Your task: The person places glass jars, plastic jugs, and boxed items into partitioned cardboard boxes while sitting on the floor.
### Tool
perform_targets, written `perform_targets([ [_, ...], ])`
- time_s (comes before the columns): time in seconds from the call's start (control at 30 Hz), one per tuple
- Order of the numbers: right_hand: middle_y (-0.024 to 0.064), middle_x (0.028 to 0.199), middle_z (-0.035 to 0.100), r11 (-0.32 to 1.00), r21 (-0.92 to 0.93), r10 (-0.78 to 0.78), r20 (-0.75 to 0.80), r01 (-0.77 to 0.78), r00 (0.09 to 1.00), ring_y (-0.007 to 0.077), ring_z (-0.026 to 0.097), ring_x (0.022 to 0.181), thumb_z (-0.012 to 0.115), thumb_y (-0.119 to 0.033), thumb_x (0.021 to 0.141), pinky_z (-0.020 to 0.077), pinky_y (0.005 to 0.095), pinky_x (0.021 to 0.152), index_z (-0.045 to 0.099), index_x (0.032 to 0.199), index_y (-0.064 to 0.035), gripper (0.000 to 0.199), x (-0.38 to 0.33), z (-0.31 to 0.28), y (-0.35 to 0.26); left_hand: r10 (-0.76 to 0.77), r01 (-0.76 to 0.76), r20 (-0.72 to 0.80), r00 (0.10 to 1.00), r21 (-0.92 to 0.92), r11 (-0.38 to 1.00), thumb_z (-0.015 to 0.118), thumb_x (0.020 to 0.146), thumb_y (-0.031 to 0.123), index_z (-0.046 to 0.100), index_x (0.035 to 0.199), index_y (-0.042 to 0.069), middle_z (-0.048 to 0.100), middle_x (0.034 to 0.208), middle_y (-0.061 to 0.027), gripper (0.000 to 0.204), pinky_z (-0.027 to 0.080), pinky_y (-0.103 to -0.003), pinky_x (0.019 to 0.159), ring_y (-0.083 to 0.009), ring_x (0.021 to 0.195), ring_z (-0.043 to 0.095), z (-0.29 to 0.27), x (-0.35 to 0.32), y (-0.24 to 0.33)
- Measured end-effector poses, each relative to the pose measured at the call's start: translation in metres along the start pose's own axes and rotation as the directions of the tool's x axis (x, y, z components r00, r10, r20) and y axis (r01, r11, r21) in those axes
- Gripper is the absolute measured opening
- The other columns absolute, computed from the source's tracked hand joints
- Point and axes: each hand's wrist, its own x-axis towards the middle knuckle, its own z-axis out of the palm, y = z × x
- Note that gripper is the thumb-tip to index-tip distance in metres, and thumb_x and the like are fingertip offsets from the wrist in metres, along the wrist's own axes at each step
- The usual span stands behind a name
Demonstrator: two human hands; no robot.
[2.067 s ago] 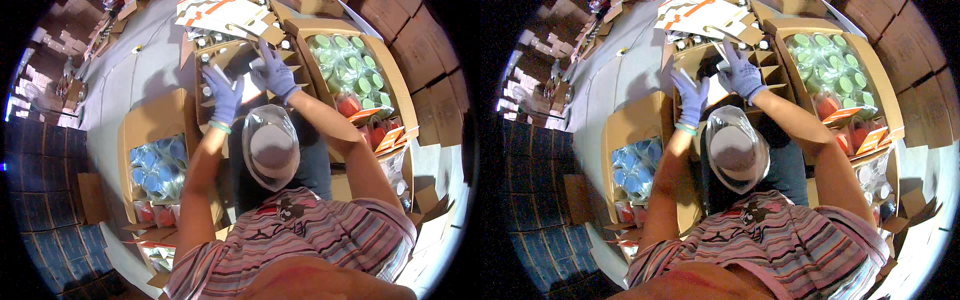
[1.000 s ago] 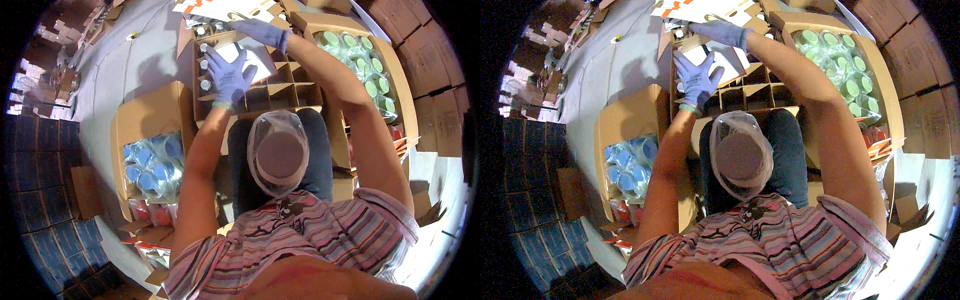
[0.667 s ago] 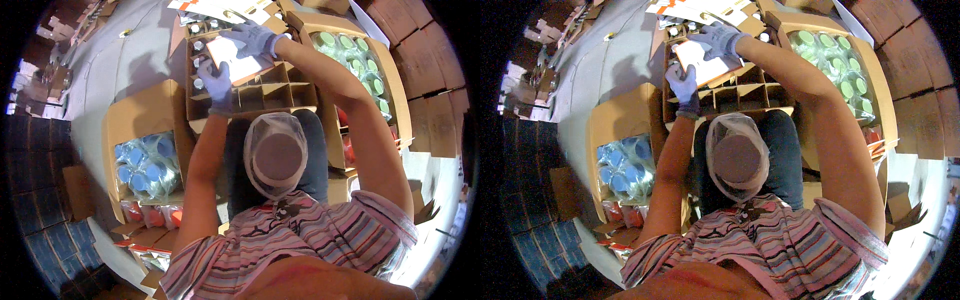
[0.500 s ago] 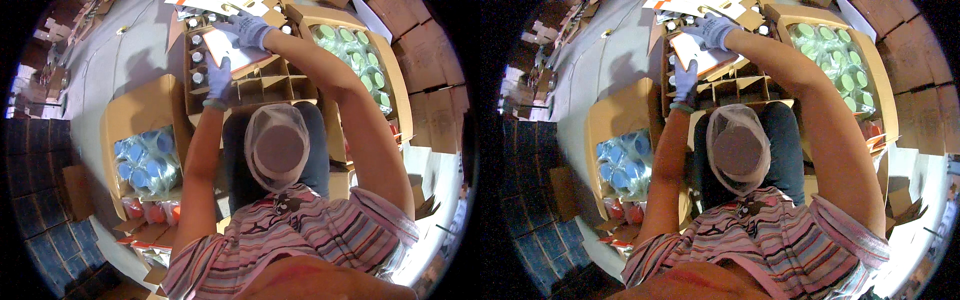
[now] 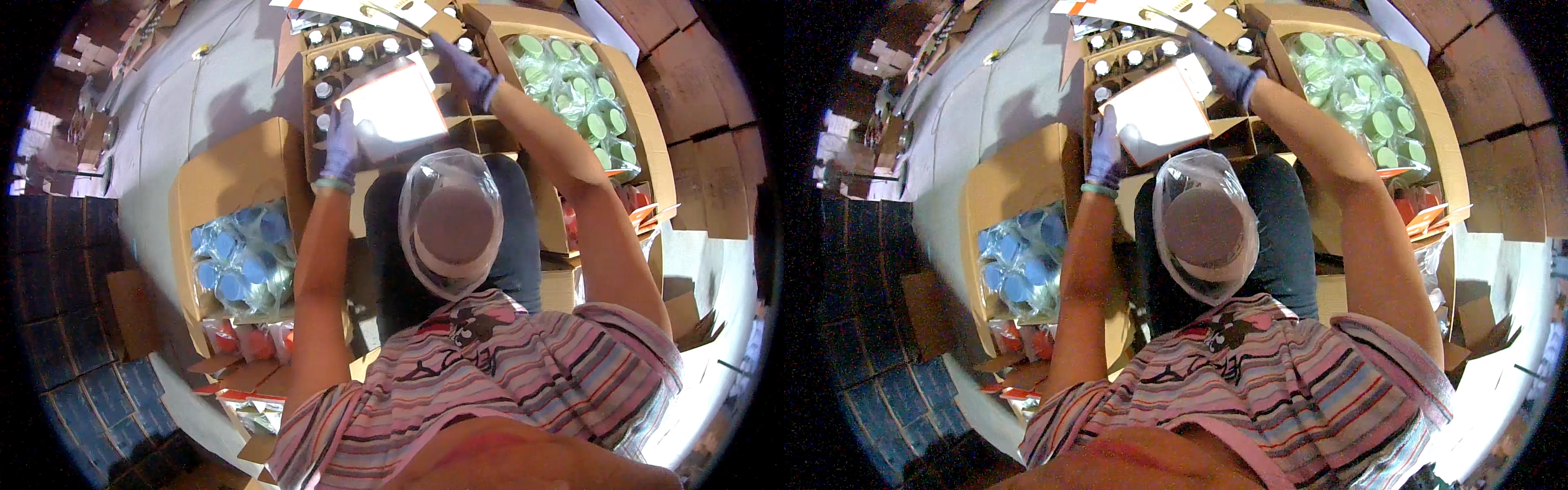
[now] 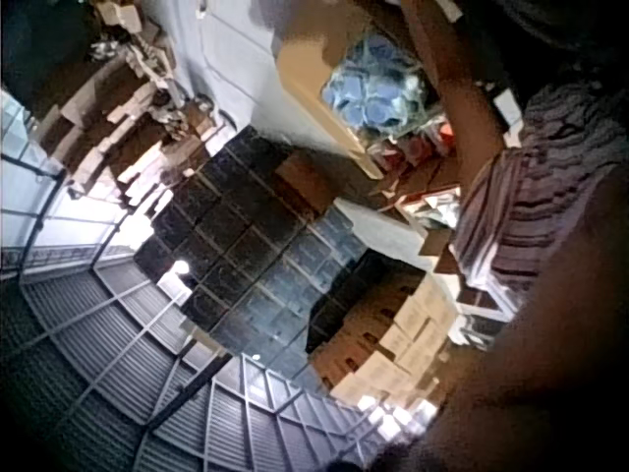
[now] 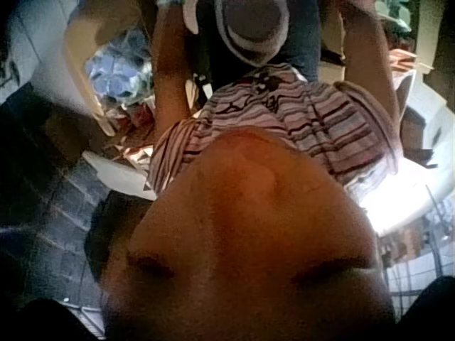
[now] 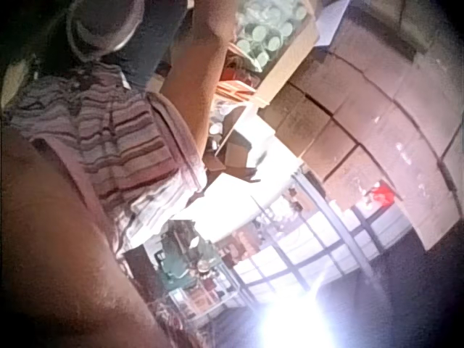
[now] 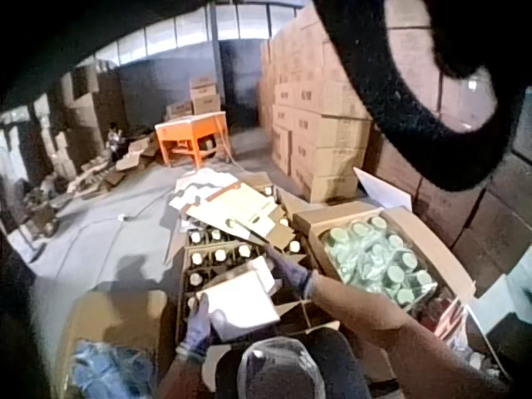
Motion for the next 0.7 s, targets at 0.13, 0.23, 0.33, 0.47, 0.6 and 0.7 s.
perform_targets([
  [0.13, 0.0091, 0.115, 0.059, 0.983, 0.142, -0.092, -0.150, 0.113, 0.984, 0.0151, 0.059, 0.105, 0.040, -0.059, 0.093, 0.0485, 0.0272, 0.088, 0.046, 0.134, -0.0082, 0.066, -0.030, -0.024, 0.028, 0.313, -0.325, 0.107, 0.944, 0.116, 0.939, 0.042, 0.100, 0.031, 0.034, 0.141, 0.001, 0.048, 0.126, -0.0120, 0.051, 0.038, -0.029, 0.094, -0.0179, 0.112, 0.045, 0.045, -0.040, 0.036],
  [0.23, 0.0114, 0.125, 0.054, 0.881, 0.077, -0.453, -0.141, 0.466, 0.880, 0.0203, 0.053, 0.115, 0.039, -0.049, 0.098, 0.0416, 0.0351, 0.100, 0.046, 0.129, -0.0015, 0.058, -0.071, -0.008, -0.023, 0.598, -0.599, 0.256, 0.759, -0.082, 0.796, 0.039, 0.090, 0.058, 0.025, 0.146, 0.003, 0.031, 0.146, -0.0144, 0.080, 0.022, -0.041, 0.110, -0.0269, 0.134, 0.029, 0.033, -0.057, 0.071],
  [0.33, 0.0094, 0.139, 0.045, 0.869, -0.017, -0.491, -0.143, 0.494, 0.859, 0.0229, 0.051, 0.119, 0.033, -0.045, 0.099, 0.0387, 0.0381, 0.102, 0.036, 0.140, -0.0072, 0.055, -0.078, -0.052, -0.029, 0.601, -0.558, 0.247, 0.760, -0.225, 0.798, 0.035, 0.087, 0.071, 0.021, 0.147, 0.005, 0.027, 0.150, -0.0163, 0.091, 0.013, -0.045, 0.115, -0.0295, 0.141, 0.021, 0.045, -0.050, 0.092],
  [0.47, 0.0102, 0.139, 0.045, 0.818, -0.167, -0.574, -0.181, 0.550, 0.799, 0.0225, 0.047, 0.122, 0.048, -0.038, 0.093, 0.0425, 0.0364, 0.098, 0.026, 0.146, -0.0083, 0.064, -0.074, -0.022, -0.036, 0.462, -0.390, 0.291, 0.838, -0.276, 0.879, 0.060, 0.088, 0.033, 0.022, 0.146, 0.006, 0.038, 0.140, -0.0122, 0.074, 0.030, -0.041, 0.109, -0.0255, 0.130, 0.037, 0.034, -0.025, 0.092],
  [0.6, 0.0122, 0.135, 0.045, 0.859, -0.360, -0.432, -0.129, 0.363, 0.893, 0.0171, 0.042, 0.124, 0.075, -0.023, 0.079, 0.0373, 0.0325, 0.103, 0.033, 0.141, -0.0009, 0.079, -0.085, -0.025, -0.007, 0.555, -0.640, 0.345, 0.757, 0.219, 0.737, 0.071, 0.074, 0.003, 0.024, 0.143, 0.003, 0.043, 0.133, -0.0110, 0.084, 0.039, -0.034, 0.102, -0.0231, 0.120, 0.046, 0.074, -0.046, 0.094],
  [0.7, 0.0125, 0.136, 0.043, 0.885, -0.293, -0.409, -0.111, 0.363, 0.906, 0.0181, 0.040, 0.126, 0.077, -0.025, 0.077, 0.0368, 0.0336, 0.103, 0.038, 0.137, -0.0010, 0.075, -0.102, -0.023, -0.003, 0.625, -0.663, 0.240, 0.743, 0.142, 0.735, 0.069, 0.074, 0.000, 0.029, 0.141, 0.000, 0.045, 0.131, -0.0111, 0.079, 0.039, -0.034, 0.101, -0.0214, 0.118, 0.047, 0.080, -0.056, 0.088],
])
